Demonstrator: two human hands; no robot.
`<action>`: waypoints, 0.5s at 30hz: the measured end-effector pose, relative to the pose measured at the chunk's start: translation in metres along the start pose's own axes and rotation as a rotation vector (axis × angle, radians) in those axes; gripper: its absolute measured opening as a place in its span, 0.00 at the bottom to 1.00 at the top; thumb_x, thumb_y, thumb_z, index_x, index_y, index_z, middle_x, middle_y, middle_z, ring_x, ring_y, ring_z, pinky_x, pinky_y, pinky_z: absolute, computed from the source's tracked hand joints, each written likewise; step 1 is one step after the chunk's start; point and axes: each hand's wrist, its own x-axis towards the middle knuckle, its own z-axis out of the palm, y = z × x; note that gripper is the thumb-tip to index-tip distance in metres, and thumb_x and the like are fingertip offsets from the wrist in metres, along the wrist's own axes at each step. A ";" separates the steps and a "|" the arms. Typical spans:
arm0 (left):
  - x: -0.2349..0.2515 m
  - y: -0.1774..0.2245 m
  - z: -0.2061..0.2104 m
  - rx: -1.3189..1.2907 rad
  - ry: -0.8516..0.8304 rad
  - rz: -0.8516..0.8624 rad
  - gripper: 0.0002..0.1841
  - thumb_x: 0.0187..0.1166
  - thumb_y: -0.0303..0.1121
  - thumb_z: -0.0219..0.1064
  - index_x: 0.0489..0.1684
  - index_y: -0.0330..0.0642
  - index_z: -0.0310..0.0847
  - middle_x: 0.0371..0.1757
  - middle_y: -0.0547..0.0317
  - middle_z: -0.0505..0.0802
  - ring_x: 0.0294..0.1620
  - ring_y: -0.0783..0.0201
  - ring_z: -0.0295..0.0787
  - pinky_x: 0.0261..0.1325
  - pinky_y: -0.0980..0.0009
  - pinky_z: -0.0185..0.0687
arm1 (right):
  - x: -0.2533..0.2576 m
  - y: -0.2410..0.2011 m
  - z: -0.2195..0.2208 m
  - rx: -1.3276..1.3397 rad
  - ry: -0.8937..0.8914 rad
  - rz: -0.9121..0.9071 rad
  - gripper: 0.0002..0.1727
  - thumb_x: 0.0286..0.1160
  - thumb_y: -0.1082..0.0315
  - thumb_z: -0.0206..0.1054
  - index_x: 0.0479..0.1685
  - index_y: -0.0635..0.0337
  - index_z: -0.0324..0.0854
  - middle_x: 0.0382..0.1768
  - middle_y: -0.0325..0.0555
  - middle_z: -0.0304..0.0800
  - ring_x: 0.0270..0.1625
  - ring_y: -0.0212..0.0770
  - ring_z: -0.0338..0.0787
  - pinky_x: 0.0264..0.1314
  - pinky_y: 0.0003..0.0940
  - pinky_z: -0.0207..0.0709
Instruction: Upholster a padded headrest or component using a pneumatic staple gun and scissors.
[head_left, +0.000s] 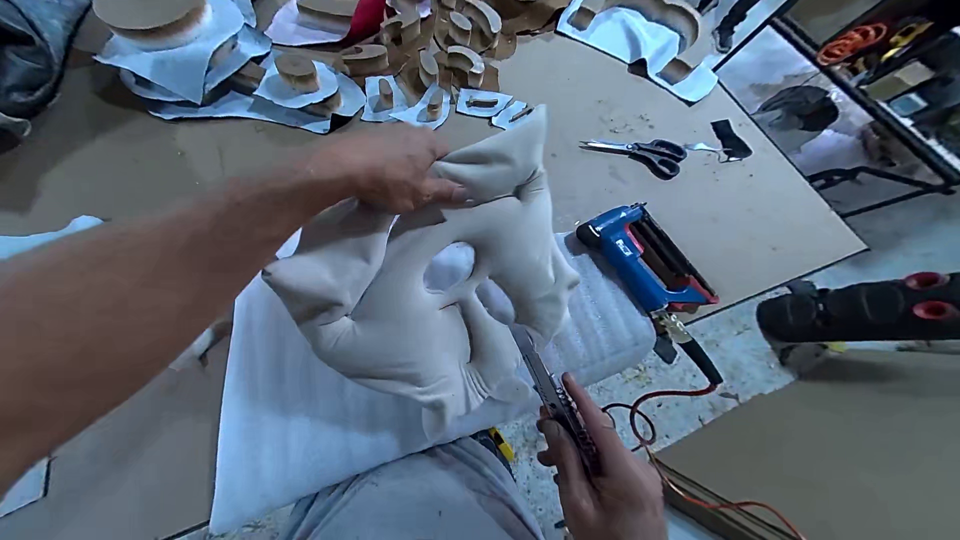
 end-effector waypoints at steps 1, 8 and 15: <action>-0.008 0.010 -0.007 0.037 0.005 0.011 0.22 0.84 0.58 0.62 0.47 0.48 0.85 0.37 0.56 0.90 0.41 0.55 0.89 0.46 0.44 0.81 | 0.000 -0.009 -0.004 -0.110 0.008 -0.110 0.24 0.83 0.65 0.65 0.74 0.69 0.79 0.41 0.47 0.96 0.30 0.33 0.93 0.27 0.34 0.89; -0.029 0.028 -0.014 0.137 -0.028 0.021 0.24 0.84 0.59 0.61 0.41 0.45 0.82 0.31 0.56 0.85 0.35 0.54 0.85 0.38 0.48 0.78 | 0.012 -0.025 0.020 -0.342 0.008 -0.367 0.21 0.84 0.62 0.58 0.72 0.51 0.86 0.34 0.44 0.90 0.20 0.34 0.82 0.14 0.30 0.70; -0.031 0.023 -0.011 0.138 -0.017 0.025 0.23 0.85 0.58 0.61 0.44 0.45 0.82 0.34 0.55 0.86 0.38 0.53 0.86 0.41 0.46 0.79 | 0.009 -0.020 0.034 -0.360 0.005 -0.349 0.21 0.83 0.63 0.58 0.70 0.53 0.86 0.31 0.44 0.89 0.18 0.34 0.81 0.12 0.31 0.70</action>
